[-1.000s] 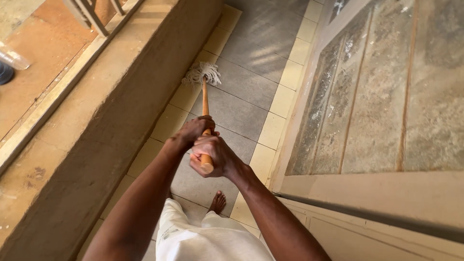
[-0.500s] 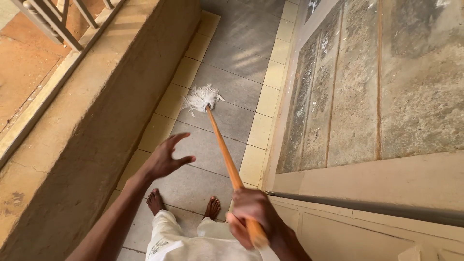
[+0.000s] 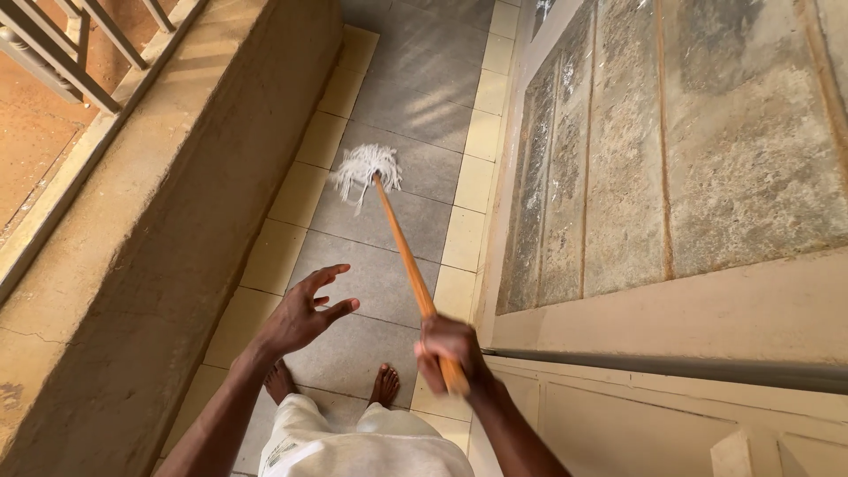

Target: The person mops a tiled floor using a string mop, moving back and forth along a narrow corridor and into a corner area. The person adjusts grip and position to clean near walls and doorways.

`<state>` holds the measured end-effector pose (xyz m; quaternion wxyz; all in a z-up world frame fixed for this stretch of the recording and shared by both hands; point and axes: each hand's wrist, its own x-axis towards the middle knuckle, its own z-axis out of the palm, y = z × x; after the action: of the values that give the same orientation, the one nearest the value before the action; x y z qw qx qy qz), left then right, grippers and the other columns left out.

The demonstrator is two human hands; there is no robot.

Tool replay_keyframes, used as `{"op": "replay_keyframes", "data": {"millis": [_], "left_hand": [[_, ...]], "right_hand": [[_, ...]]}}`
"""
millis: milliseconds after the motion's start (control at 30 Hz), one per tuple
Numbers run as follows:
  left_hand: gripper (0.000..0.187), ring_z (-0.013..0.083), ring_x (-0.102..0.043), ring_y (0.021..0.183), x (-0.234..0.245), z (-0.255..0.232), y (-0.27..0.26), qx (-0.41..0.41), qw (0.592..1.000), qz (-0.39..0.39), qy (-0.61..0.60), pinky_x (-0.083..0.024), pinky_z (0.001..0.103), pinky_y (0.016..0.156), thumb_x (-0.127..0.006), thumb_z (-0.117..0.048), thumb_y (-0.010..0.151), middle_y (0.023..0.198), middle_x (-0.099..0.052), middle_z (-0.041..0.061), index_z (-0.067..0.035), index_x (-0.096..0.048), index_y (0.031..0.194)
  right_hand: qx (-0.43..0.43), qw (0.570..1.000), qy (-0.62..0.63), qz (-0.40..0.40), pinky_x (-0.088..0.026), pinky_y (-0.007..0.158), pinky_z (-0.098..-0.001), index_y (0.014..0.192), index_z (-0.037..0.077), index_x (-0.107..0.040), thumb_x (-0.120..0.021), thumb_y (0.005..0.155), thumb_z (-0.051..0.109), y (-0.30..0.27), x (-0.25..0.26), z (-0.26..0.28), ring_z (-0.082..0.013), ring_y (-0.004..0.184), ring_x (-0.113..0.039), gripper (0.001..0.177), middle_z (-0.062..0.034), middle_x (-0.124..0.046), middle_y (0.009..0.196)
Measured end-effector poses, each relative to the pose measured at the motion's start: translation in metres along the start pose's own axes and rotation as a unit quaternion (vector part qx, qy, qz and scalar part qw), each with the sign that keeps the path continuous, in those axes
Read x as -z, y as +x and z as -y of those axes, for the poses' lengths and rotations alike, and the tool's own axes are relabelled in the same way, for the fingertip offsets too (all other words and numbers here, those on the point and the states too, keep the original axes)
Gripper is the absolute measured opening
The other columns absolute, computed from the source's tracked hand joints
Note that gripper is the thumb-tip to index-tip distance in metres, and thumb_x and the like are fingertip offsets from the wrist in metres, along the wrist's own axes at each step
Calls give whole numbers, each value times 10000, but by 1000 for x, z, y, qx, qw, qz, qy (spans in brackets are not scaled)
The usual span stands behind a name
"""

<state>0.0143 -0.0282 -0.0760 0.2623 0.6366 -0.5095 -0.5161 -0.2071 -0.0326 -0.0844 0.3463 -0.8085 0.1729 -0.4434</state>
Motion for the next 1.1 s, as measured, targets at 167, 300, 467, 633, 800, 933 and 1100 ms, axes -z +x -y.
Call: {"op": "replay_keyframes", "data": {"millis": [167,300,467,633,800,933,1100], "left_hand": [[562,347,-346,1228,6,-13,-16,31,999,-22,-34,-379,441,957,-654,-224,722,1241,-440,201,-82,-451,1226],[558,375,-333,1227,8,-9,-28,29,998,-31,-37,-372,466,945,-647,-189,728,1236,-430,231,-70,-444,1234],[536,378,-347,1215,13,-17,-48,6,999,-36,-22,-381,460,938,-635,-145,727,1224,-443,230,-66,-453,1226],[544,367,-351,1219,30,-21,-64,-17,1000,-23,2,-383,456,940,-642,-174,723,1227,-442,221,-66,-453,1220],[553,372,-348,1220,43,-16,-95,-24,1000,-3,20,-380,458,939,-640,-191,729,1222,-437,234,-69,-445,1232],[543,374,-353,1214,44,-9,-113,-48,998,18,27,-380,458,938,-641,-175,729,1224,-437,233,-57,-449,1223],[576,177,-385,1213,35,16,-114,-81,993,59,61,-432,339,910,-589,-386,694,1250,-455,62,-171,-448,1210]], "right_hand": [[-61,998,-25,-12,-386,443,-290,473,66,-347,-521,711,9,21,-13,-71,-280,387,-411,300,-113,-386,453],[-56,998,-42,1,-399,473,-311,471,54,-341,-526,685,-9,54,-24,-86,-312,393,-411,290,-126,-383,436],[-85,995,-35,-34,-366,442,-266,428,82,-300,-513,666,-7,64,-28,-56,-228,360,-343,332,-94,-337,385],[-101,993,-46,-40,-367,439,-257,433,85,-321,-524,670,6,37,-34,-10,-240,371,-363,322,-92,-356,398],[-100,993,-48,-39,-364,426,-256,433,104,-314,-511,691,8,-1,-49,49,-232,359,-339,338,-76,-344,405],[-108,990,-66,-57,-373,423,-243,428,127,-307,-514,692,11,-27,-51,110,-220,346,-338,355,-51,-338,405],[-115,986,-47,-109,-276,482,-282,518,72,-207,-394,768,5,-42,-56,192,-159,447,-213,320,-41,-223,490]]}}
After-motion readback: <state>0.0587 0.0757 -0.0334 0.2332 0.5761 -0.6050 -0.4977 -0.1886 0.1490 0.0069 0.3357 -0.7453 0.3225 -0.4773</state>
